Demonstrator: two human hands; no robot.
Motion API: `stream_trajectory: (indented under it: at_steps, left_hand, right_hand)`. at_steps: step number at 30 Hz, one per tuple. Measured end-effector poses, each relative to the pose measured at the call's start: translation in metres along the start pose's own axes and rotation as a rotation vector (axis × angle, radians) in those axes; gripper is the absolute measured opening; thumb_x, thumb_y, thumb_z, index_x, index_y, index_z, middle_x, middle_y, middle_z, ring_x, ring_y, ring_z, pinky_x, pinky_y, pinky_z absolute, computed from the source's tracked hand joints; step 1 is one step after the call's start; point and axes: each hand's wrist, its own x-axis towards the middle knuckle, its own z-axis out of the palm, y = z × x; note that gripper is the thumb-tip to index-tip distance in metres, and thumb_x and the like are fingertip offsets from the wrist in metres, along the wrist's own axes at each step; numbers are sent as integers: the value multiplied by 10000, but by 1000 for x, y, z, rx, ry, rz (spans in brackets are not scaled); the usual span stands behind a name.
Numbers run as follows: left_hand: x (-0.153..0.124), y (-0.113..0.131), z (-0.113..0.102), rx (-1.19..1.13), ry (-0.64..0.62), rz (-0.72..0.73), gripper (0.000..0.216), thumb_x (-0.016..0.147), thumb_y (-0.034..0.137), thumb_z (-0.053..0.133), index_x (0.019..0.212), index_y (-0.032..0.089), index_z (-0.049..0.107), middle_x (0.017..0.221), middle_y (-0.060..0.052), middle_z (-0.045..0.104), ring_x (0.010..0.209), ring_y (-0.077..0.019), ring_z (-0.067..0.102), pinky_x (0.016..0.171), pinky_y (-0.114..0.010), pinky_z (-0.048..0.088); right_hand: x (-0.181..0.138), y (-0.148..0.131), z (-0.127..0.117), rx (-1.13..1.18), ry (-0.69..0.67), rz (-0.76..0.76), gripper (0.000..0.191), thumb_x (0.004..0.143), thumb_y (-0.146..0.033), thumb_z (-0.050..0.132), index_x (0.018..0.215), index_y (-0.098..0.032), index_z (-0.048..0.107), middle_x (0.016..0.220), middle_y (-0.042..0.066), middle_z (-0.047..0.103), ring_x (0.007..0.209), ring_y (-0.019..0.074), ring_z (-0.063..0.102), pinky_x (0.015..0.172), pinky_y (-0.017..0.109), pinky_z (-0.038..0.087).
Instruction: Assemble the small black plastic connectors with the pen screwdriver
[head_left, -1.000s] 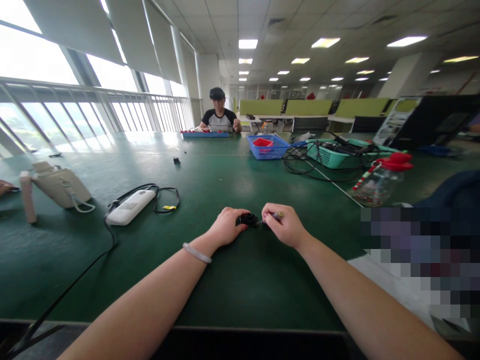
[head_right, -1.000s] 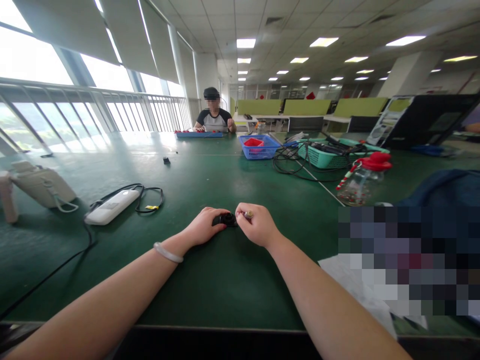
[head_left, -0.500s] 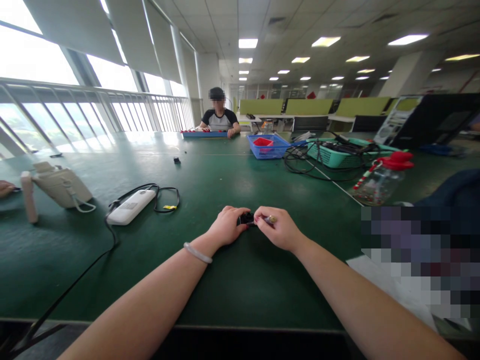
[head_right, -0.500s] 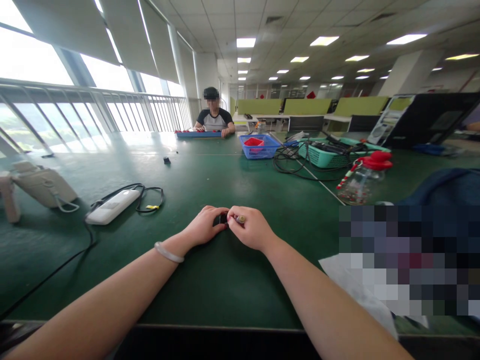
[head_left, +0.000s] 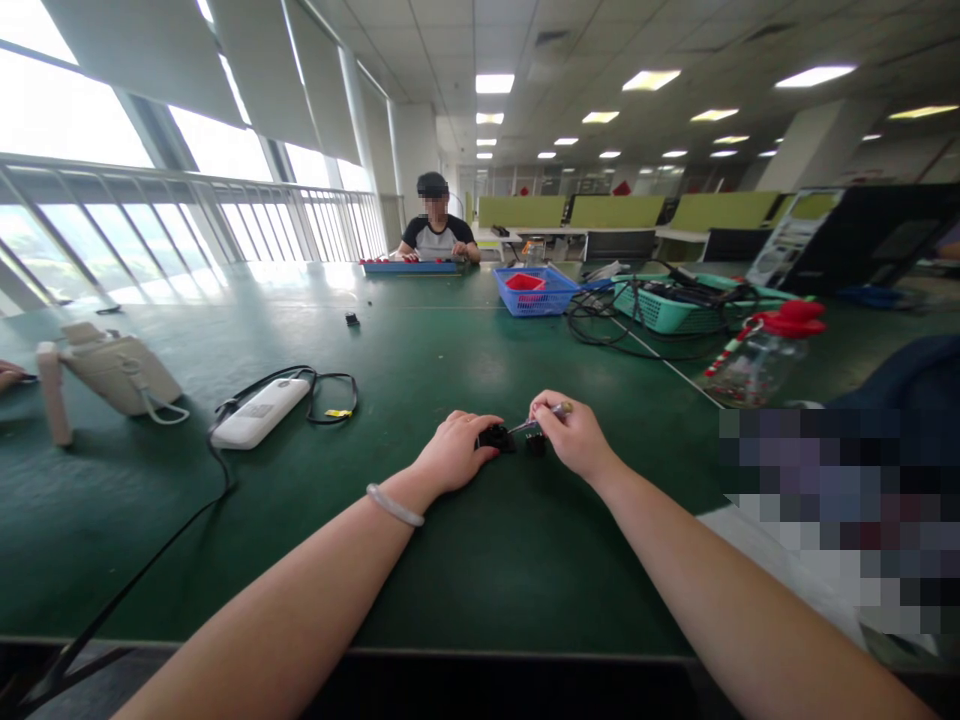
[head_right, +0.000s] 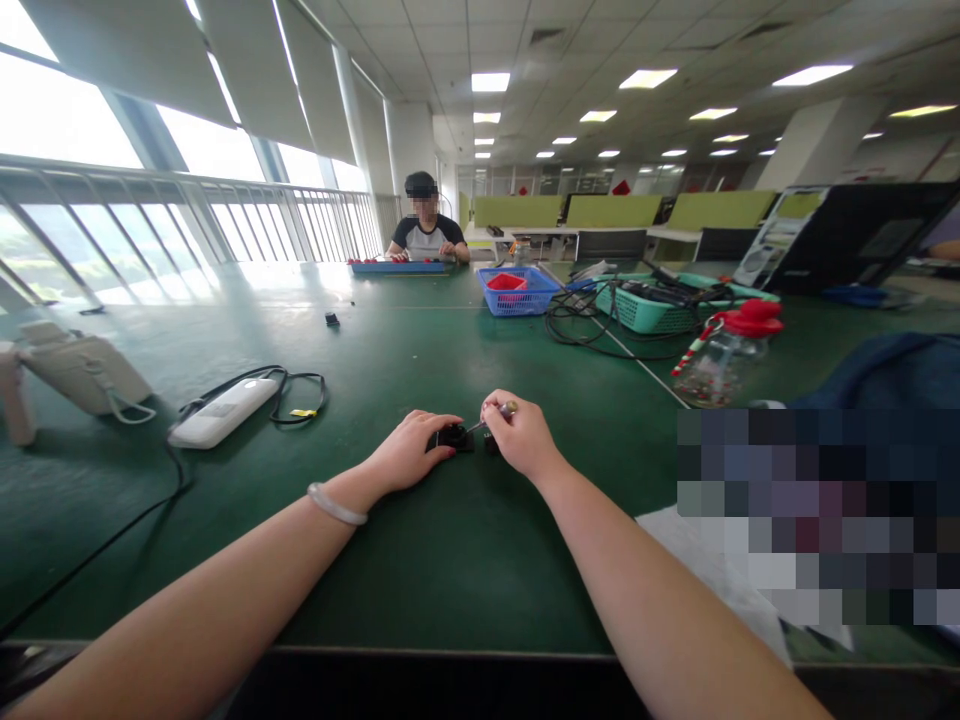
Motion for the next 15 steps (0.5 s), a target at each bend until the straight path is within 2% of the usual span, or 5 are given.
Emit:
stream_trajectory:
  at_steps: [7, 13, 15]
  left_hand:
    - [-1, 4, -3, -27, -4, 26, 426, 905, 271, 582, 1330, 244, 564, 1251, -66, 651, 1165, -244, 582, 1056, -394, 437]
    - [-1, 5, -4, -23, -14, 35, 444, 892, 282, 612, 1332, 251, 562, 1236, -64, 657, 1155, -247, 581, 1047, -396, 443]
    - [-1, 5, -4, -24, -10, 31, 434, 895, 282, 609, 1326, 253, 567, 1238, -61, 656, 1161, -245, 575, 1054, -398, 435]
  right_hand:
    - [2, 6, -4, 90, 20, 55, 258, 894, -322, 477, 699, -199, 591, 551, -38, 496, 534, 130, 466, 548, 256, 363]
    - [3, 12, -4, 129, -4, 90, 269, 901, -356, 492, 713, -198, 601, 540, -40, 498, 517, 128, 472, 529, 253, 370]
    - [2, 9, -5, 112, 26, 79, 264, 893, -340, 498, 697, -197, 603, 538, -37, 499, 518, 130, 474, 530, 256, 370]
